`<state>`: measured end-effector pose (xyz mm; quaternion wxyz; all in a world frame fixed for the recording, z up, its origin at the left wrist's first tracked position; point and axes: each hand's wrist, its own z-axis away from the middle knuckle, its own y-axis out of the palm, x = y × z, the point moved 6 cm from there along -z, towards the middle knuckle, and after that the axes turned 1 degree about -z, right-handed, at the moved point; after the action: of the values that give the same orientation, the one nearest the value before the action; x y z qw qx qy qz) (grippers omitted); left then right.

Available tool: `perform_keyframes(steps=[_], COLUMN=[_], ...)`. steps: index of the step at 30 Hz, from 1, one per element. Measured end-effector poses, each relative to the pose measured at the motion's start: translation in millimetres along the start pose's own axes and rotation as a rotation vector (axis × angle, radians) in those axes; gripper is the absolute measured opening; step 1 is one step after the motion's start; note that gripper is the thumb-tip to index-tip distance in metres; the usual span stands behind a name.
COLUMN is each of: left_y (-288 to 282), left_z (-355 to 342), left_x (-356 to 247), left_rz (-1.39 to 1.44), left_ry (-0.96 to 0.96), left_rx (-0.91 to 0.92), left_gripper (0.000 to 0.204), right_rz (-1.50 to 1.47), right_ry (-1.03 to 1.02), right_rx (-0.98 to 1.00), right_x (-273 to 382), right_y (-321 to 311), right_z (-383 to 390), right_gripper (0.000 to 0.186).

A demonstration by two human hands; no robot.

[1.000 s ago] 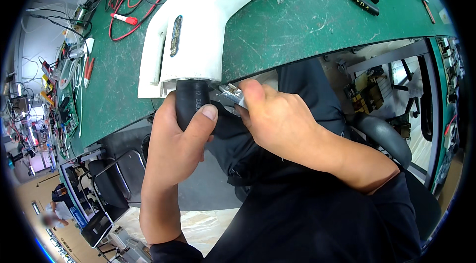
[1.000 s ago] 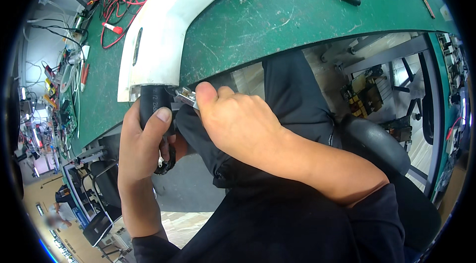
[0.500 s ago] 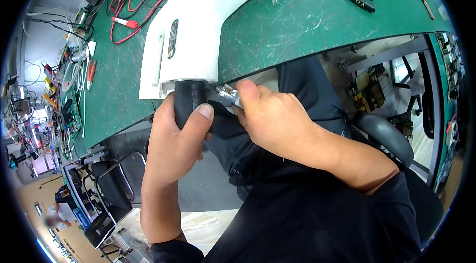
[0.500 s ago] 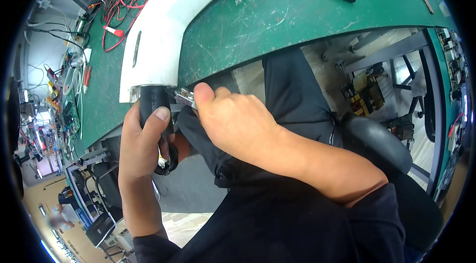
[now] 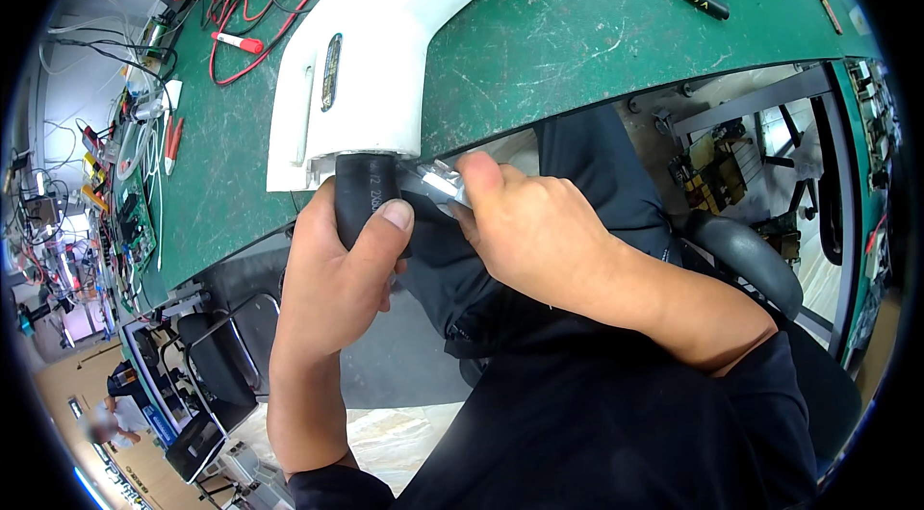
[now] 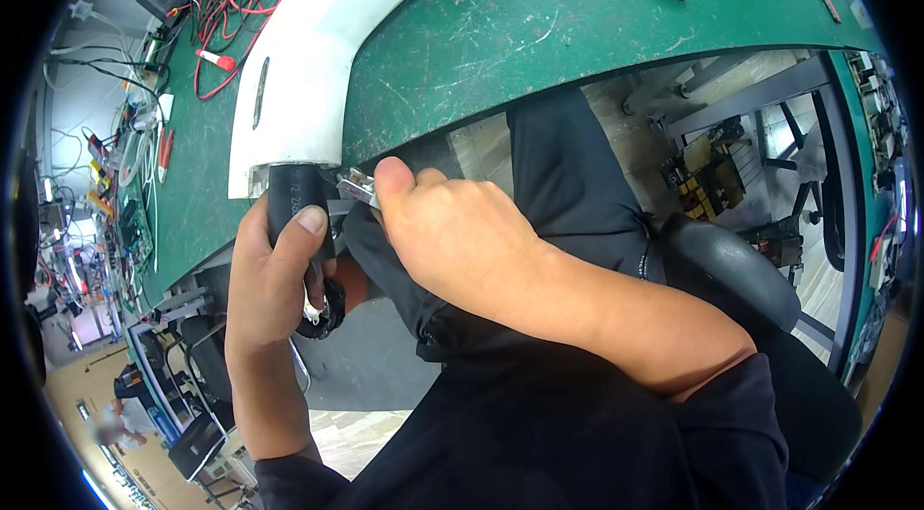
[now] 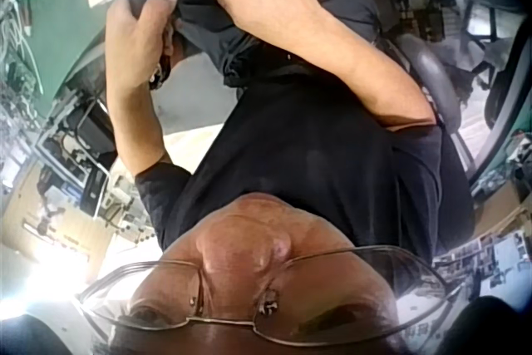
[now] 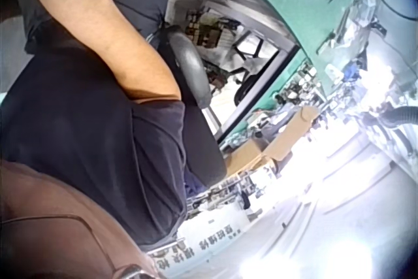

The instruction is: The person uses a utility knife and pliers to trim and remove material from a white plastic electronic component housing on a green workbench.

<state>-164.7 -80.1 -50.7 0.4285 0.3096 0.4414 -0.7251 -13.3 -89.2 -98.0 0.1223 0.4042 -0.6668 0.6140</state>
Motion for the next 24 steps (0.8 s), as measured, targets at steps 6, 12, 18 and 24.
perform_keyframes(steps=[6, 12, 18, 24], left_y=[-4.3, 5.4, -1.0, -3.8], left_z=[3.4, 26.6, 13.6, 11.2], left_x=[-4.5, -36.6, -22.4, -22.3], left_rz=[-0.386, -0.929, -0.885, -0.597], left_ry=[0.095, 0.464, 0.278, 0.185], left_rx=[-0.118, -0.450, -0.312, -0.250], left_gripper=[0.039, 0.049, 0.041, 0.031], right_rz=[0.021, -0.032, -0.053, -0.091], right_ry=[-0.069, 0.017, -0.014, 0.005], right_rx=[-0.072, 0.015, 0.030, 0.069], right_x=[1.6, -1.3, 3.9, 3.1], right_y=[-5.1, -3.1, -5.6, -3.2], right_z=[-0.6, 0.1, -4.2, -9.0], right_gripper=[0.015, 0.031, 0.024, 0.026])
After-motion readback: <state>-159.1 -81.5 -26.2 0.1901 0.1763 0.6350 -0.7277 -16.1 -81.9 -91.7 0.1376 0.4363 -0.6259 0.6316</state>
